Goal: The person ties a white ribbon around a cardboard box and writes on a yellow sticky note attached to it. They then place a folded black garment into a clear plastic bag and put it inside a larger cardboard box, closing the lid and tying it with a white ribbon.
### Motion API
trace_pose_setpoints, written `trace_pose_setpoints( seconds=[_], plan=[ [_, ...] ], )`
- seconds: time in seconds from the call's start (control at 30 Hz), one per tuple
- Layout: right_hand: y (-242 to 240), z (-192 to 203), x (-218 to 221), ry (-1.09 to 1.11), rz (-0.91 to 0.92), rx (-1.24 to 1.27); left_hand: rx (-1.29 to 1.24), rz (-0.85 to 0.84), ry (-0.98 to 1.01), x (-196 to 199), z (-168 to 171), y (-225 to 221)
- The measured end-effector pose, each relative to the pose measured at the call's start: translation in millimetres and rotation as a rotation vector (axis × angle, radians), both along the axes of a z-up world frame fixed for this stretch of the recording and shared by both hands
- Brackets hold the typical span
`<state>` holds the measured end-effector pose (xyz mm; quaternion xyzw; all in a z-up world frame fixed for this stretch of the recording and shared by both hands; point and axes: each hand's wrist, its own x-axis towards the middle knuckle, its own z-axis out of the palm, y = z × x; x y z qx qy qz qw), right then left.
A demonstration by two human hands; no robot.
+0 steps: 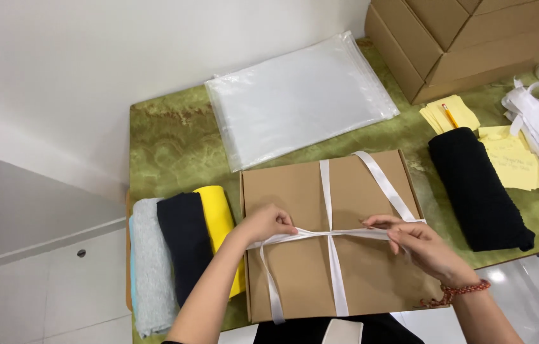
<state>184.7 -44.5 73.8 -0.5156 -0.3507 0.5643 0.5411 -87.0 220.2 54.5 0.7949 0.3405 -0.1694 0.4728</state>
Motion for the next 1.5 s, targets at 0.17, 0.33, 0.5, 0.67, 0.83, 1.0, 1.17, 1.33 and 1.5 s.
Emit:
trace_pose_setpoints(
  seconds=[0.17,0.33,0.5,0.67,0.83,1.0,1.17,1.33,1.5],
  plan=[
    [18,-2,-33,0.154,-0.068,-0.051,0.004,-0.036,-0.038,1,-21,7],
    [25,13,-44,-0.252,0.149,-0.456,-0.14,-0.063,-0.048,2,-2,15],
    [28,19,-53,-0.389,0.136,-0.558,-0.411,-0.153,0.016,-11,46,17],
    [21,22,-44,-0.318,0.164,-0.485,-0.578,0.063,-0.192,-36,49,15],
    [11,14,-25,-0.221,0.05,-0.328,-0.662,0.388,-0.506,-43,28,-1],
    [28,12,-21,-0.068,0.007,0.18,-1.033,0.775,-0.856,-14,21,-30],
    [36,9,-20,-0.102,0.001,-0.041,-0.968,0.828,-1.015,9,-5,-40],
    [32,-11,-14,-0.152,0.046,-0.115,-0.718,0.939,-0.931,13,-33,-42],
    [27,-12,-8,-0.106,0.07,-0.114,-0.742,0.994,-0.82,13,-50,-40]
  ],
)
